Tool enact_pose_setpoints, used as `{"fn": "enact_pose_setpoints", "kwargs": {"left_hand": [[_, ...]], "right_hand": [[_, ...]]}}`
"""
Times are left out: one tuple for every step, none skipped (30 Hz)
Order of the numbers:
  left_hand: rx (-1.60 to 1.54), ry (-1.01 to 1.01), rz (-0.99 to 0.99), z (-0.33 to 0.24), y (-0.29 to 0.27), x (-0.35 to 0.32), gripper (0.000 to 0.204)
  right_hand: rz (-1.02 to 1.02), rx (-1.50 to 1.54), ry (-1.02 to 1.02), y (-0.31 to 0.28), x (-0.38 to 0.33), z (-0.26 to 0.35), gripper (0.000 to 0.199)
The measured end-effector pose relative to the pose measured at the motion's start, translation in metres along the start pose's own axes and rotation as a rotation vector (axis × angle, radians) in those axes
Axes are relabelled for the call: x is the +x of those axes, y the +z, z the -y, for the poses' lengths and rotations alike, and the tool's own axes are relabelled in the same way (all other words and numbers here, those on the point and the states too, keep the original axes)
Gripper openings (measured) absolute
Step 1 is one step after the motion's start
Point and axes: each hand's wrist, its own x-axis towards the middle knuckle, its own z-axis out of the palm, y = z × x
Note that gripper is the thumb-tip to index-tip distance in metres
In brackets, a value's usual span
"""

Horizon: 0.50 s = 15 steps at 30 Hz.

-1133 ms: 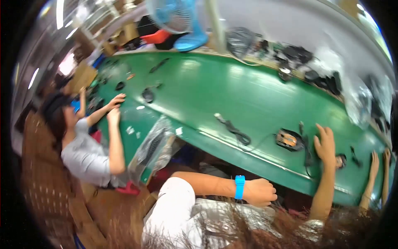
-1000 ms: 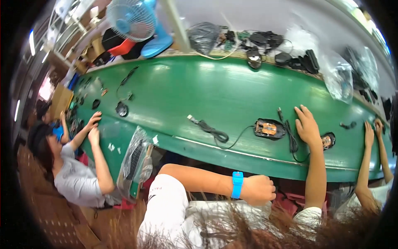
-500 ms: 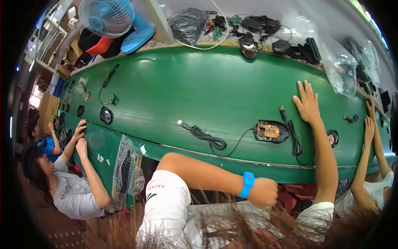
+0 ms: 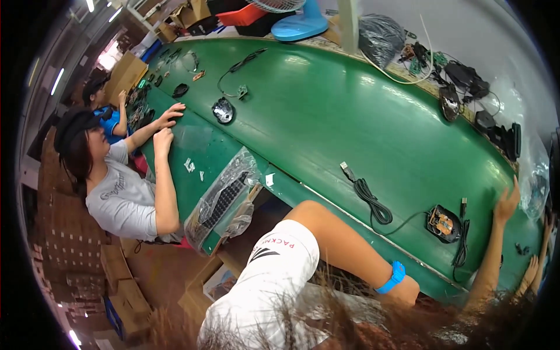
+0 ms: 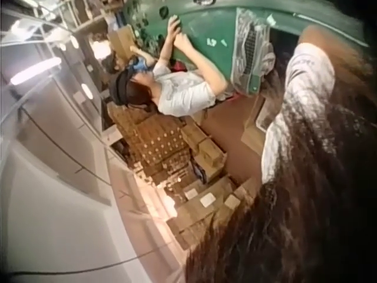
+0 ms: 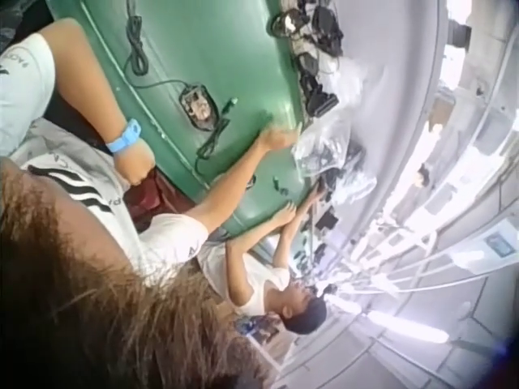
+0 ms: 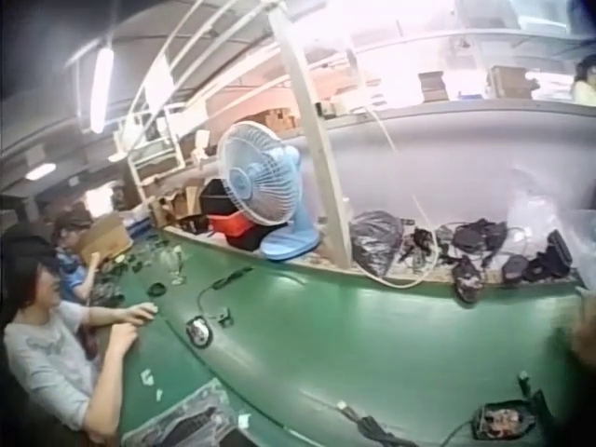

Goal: Assembling electronic computer mice on a manual production line.

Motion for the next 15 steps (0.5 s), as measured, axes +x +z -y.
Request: {"fn": "enact_pose_setpoints", "kwargs": {"left_hand": [[-0.005, 0.024, 0.001, 0.002, 0.0, 0.001, 0.014], [-0.011, 0.057, 0.003, 0.003, 0.0, 0.004, 0.015], [-0.009, 0.044, 0.004, 0.004, -0.004, 0.003, 0.015], [-0.046, 0.025, 0.001, 0.004, -0.01, 0.001, 0.016], [-0.083, 0.006, -0.002, 0.004, -0.015, -0.001, 0.017], [-0.119, -0.013, -0.007, 0.002, -0.017, -0.004, 0.018], [-0.122, -0.029, -0.006, 0.0, -0.016, -0.005, 0.018], [-0.122, -0.048, 0.001, 0.002, -0.014, -0.007, 0.019], [-0.096, -0.033, 0.006, 0.002, -0.014, -0.005, 0.02], [-0.071, -0.022, 0.011, 0.003, -0.015, -0.004, 0.021], [-0.029, 0.067, -0.011, 0.003, -0.019, 0.003, 0.021], [-0.024, 0.052, 0.005, 0.003, -0.019, 0.0, 0.021], [-0.02, 0.038, 0.019, 0.003, -0.021, -0.002, 0.021], [-0.013, 0.033, 0.031, 0.002, -0.025, -0.003, 0.021], [-0.018, 0.02, 0.033, 0.002, -0.035, -0.003, 0.021]], "right_hand": [[-0.002, -0.024, 0.005, 0.001, -0.002, -0.026, 0.042], [-0.045, -0.054, 0.033, -0.008, -0.005, -0.061, 0.041], [-0.087, -0.074, 0.063, -0.011, 0.0, -0.081, 0.04], [-0.079, -0.056, 0.061, -0.012, 0.008, -0.081, 0.04], [-0.046, -0.044, 0.097, -0.016, 0.018, -0.082, 0.043], [-0.012, -0.032, 0.131, -0.018, 0.028, -0.081, 0.048], [0.022, -0.023, 0.164, -0.015, 0.032, -0.078, 0.055], [0.053, 0.007, 0.171, 0.015, 0.028, -0.096, 0.055], [-0.011, -0.233, 0.066, 0.03, 0.028, -0.141, 0.052], [-0.074, -0.47, -0.042, 0.046, 0.027, -0.186, 0.049], [-0.179, -0.802, -0.156, -0.019, 0.039, -0.222, 0.046], [-0.17, -0.76, -0.159, 0.0, 0.035, -0.215, 0.046], [-0.142, -0.646, -0.138, 0.02, 0.031, -0.207, 0.046], [-0.116, -0.542, -0.116, 0.033, 0.028, -0.198, 0.045], [-0.093, -0.454, -0.092, 0.037, 0.027, -0.194, 0.044]]}}
